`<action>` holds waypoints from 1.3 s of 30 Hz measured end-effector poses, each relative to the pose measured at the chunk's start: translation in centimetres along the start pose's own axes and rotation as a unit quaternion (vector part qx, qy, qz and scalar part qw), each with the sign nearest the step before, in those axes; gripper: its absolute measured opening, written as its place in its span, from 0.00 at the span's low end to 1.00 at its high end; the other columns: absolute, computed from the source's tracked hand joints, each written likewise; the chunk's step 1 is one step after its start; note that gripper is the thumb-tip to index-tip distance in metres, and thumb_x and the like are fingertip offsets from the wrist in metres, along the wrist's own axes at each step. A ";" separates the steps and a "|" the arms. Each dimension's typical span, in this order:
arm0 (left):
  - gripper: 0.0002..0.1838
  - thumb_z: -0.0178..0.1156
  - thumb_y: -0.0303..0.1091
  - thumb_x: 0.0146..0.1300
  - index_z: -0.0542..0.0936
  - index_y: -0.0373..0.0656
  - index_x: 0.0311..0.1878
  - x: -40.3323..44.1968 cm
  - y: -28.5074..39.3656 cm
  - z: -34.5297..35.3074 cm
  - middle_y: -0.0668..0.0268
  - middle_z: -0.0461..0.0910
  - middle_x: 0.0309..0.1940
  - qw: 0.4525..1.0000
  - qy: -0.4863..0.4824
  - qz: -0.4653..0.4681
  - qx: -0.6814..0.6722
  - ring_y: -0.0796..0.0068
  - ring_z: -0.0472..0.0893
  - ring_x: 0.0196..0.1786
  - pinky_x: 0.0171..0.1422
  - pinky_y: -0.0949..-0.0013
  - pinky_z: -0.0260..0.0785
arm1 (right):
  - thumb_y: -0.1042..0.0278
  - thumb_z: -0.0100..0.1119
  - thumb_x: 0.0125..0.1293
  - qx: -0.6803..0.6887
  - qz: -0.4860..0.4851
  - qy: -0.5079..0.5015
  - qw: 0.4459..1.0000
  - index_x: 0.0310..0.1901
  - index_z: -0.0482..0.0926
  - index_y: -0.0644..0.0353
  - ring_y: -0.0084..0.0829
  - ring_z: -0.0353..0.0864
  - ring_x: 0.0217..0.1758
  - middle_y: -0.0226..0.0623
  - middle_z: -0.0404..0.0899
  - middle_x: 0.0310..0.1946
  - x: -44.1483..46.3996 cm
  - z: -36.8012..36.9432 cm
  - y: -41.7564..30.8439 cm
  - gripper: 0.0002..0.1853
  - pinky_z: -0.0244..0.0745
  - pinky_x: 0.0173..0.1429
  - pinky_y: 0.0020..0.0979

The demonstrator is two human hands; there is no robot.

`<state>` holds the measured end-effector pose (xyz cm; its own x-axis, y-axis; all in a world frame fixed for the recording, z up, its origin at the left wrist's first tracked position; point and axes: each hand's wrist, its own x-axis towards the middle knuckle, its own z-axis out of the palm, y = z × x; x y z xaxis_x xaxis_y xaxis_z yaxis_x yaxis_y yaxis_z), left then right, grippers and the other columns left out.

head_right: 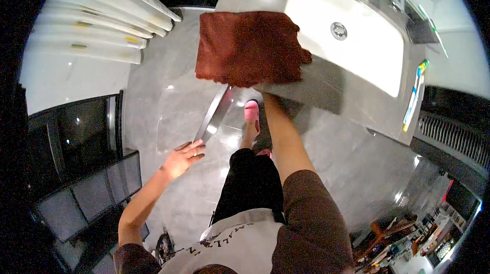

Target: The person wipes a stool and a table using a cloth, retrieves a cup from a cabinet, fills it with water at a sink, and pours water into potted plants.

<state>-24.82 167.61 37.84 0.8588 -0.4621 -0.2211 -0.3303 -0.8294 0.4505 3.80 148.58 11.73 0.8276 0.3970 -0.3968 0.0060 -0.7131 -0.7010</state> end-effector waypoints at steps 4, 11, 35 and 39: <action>0.10 0.53 0.27 0.49 0.78 0.45 0.36 0.3 0.3 0.1 0.73 0.71 0.50 0.998 0.012 -0.030 -0.053 0.77 0.58 0.65 0.60 0.68 0.64 | 0.64 0.52 0.53 -0.050 -0.010 -0.056 0.997 0.53 0.65 0.58 0.43 0.72 0.48 0.47 0.71 0.46 -0.6 -2.3 0.3 0.24 0.68 0.51 0.38; 0.14 0.54 0.24 0.47 0.77 0.47 0.39 0.6 1.2 -1.4 0.74 0.70 0.52 0.996 -0.068 -0.059 -0.027 0.76 0.56 0.66 0.66 0.61 0.54 | 0.63 0.50 0.53 -0.112 -0.034 -0.204 0.972 0.49 0.68 0.59 0.47 0.70 0.51 0.49 0.71 0.47 -11.3 -7.0 -2.3 0.21 0.66 0.53 0.40; 0.41 0.70 0.31 0.34 0.62 0.37 0.55 33.9 9.7 -23.3 0.54 0.65 0.50 0.922 0.248 -0.019 -0.296 0.56 0.67 0.53 0.57 0.64 0.61 | 0.74 0.60 0.46 -0.209 -0.258 0.461 0.823 0.50 0.71 0.52 0.39 0.70 0.50 0.37 0.72 0.46 -14.1 -48.5 -25.1 0.25 0.65 0.53 0.36; 0.41 0.71 0.32 0.33 0.62 0.38 0.55 40.8 9.0 -20.2 0.53 0.67 0.49 0.926 0.244 -0.051 -0.282 0.56 0.68 0.53 0.57 0.65 0.62 | 0.79 0.53 0.47 -0.342 -0.283 0.410 0.797 0.51 0.71 0.50 0.38 0.75 0.41 0.35 0.73 0.45 -6.1 -52.4 -21.5 0.25 0.72 0.44 0.32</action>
<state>15.17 147.62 50.30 0.9946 -0.0785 0.0679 -0.0982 -0.5009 0.8599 28.03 131.23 60.31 0.6700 0.4556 0.5861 0.5810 -0.8133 -0.0318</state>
